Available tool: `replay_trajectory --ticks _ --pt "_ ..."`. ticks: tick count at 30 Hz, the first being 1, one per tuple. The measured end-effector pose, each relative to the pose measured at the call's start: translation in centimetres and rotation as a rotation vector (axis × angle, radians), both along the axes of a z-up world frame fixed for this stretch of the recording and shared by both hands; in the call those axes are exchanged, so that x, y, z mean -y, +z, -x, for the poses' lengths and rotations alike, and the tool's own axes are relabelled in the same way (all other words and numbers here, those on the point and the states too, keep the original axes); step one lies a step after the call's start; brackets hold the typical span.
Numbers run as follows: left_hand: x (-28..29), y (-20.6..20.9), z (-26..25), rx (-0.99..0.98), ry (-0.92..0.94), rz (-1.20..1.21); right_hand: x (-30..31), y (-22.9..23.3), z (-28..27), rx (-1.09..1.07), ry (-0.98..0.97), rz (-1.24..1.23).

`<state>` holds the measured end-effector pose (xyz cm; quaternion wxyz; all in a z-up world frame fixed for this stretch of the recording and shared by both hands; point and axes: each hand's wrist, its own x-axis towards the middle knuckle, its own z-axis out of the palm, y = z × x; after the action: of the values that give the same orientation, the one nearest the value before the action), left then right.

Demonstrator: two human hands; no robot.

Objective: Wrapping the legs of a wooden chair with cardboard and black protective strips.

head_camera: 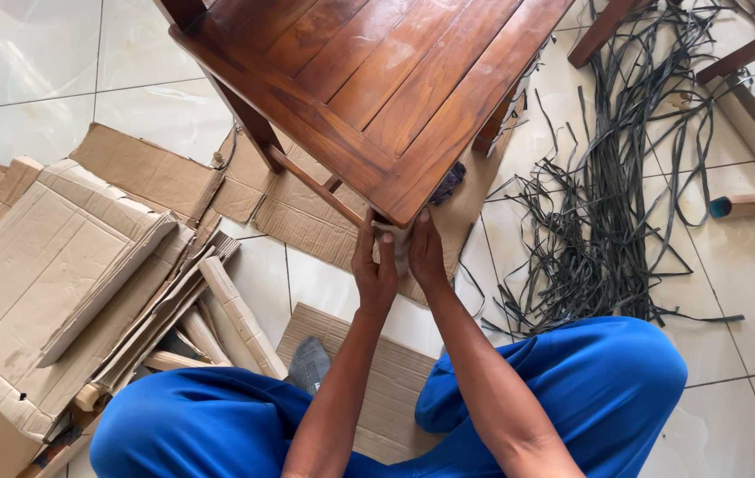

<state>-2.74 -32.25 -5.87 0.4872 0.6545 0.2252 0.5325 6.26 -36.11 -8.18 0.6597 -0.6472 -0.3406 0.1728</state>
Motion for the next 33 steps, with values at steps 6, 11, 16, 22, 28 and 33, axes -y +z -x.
replay_trajectory --ticks 6,11,16,22,28,33 --pt "-0.8 -0.1 -0.1 0.005 -0.121 0.099 0.5 -0.1 0.8 0.091 0.069 -0.014" --pt "-1.9 -2.5 -1.4 0.029 -0.255 0.164 0.8 -0.1 0.0 0.121 0.089 -0.014" --pt "-2.0 -2.4 -3.0 0.054 -0.301 0.165 0.9 -0.3 -0.8 0.051 0.089 -0.086" --pt "-2.5 -4.0 -4.4 -0.206 -0.032 0.227 0.2 -4.7 -2.8 -0.692 -0.181 -0.031" --pt "-3.7 -7.7 -4.5 -0.229 0.024 0.043 6.2 -20.7 -2.9 0.096 -0.471 0.714" --pt "-3.4 -7.2 -4.4 -0.185 0.042 0.032 9.4 -22.4 -2.5 0.109 -0.47 1.195"
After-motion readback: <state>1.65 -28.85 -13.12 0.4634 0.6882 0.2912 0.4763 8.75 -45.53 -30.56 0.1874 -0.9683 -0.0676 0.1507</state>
